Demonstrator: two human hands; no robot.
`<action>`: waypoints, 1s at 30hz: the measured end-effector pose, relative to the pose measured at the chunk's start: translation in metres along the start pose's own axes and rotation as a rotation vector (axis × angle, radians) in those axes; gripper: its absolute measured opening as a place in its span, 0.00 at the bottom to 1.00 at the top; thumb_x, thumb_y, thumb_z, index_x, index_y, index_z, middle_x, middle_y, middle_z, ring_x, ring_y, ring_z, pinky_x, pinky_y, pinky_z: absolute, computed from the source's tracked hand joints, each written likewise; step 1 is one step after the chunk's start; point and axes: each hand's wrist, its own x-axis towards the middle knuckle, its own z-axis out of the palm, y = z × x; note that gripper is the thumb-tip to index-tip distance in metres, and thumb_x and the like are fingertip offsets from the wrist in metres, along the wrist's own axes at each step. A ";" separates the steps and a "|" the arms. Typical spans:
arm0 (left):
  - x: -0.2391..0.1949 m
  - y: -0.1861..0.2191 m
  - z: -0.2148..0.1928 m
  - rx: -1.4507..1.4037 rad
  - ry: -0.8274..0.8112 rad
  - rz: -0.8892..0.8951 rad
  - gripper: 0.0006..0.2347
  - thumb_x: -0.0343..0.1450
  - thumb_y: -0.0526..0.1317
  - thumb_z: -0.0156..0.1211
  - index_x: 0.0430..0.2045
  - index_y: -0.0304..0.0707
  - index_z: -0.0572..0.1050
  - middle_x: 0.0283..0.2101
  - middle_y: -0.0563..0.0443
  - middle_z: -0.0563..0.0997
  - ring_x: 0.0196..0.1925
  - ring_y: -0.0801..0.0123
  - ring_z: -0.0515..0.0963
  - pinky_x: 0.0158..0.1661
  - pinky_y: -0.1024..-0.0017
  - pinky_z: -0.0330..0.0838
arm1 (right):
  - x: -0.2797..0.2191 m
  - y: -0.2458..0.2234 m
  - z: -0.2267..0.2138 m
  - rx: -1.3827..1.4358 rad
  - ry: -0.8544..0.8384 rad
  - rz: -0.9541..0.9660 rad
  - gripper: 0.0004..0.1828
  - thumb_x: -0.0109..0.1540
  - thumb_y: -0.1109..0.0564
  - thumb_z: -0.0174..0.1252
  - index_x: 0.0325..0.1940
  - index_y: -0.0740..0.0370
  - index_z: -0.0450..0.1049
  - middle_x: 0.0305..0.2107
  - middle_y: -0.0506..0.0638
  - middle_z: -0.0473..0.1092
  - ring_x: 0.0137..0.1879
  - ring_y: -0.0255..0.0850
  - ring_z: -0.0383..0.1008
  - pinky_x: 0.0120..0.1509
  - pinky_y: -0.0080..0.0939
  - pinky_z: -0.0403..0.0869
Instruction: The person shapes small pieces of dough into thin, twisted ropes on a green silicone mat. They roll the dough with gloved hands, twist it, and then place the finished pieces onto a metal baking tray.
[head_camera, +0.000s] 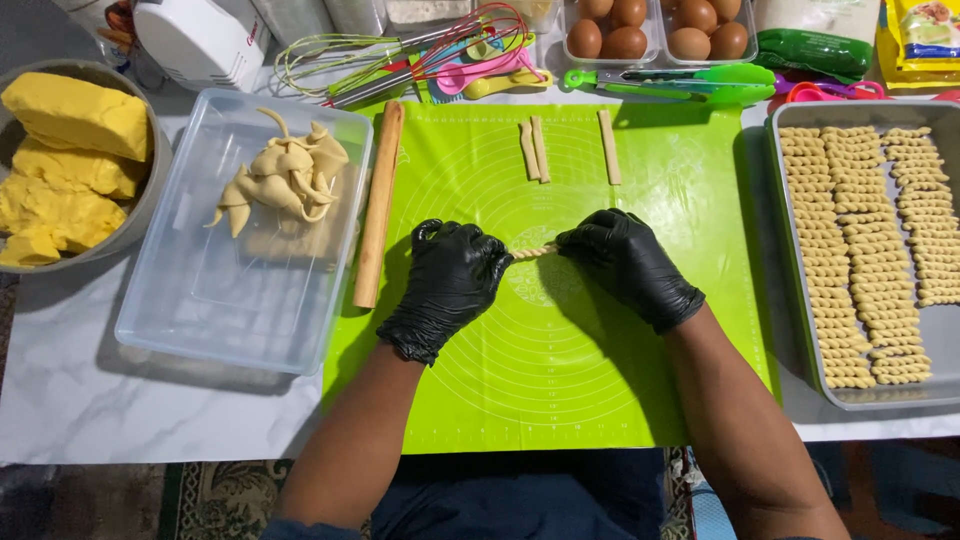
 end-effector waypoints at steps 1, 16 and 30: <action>0.001 0.000 -0.001 0.001 -0.001 0.000 0.05 0.71 0.47 0.62 0.26 0.53 0.78 0.27 0.52 0.77 0.36 0.54 0.82 0.54 0.49 0.68 | 0.001 -0.004 -0.002 0.001 0.000 0.000 0.04 0.62 0.55 0.64 0.40 0.51 0.82 0.37 0.53 0.76 0.44 0.56 0.76 0.48 0.52 0.76; -0.004 -0.009 0.009 -0.033 -0.051 0.013 0.04 0.69 0.45 0.65 0.34 0.58 0.83 0.34 0.51 0.80 0.43 0.55 0.81 0.61 0.43 0.55 | 0.003 -0.009 0.000 0.046 0.007 0.029 0.04 0.62 0.55 0.65 0.40 0.51 0.83 0.37 0.55 0.75 0.45 0.59 0.77 0.46 0.54 0.76; -0.005 -0.010 0.017 0.049 0.008 0.082 0.07 0.72 0.43 0.61 0.41 0.59 0.81 0.34 0.51 0.78 0.44 0.58 0.80 0.62 0.41 0.54 | 0.004 -0.020 -0.001 0.017 0.005 0.047 0.05 0.61 0.55 0.66 0.41 0.53 0.83 0.37 0.58 0.75 0.44 0.62 0.76 0.44 0.59 0.76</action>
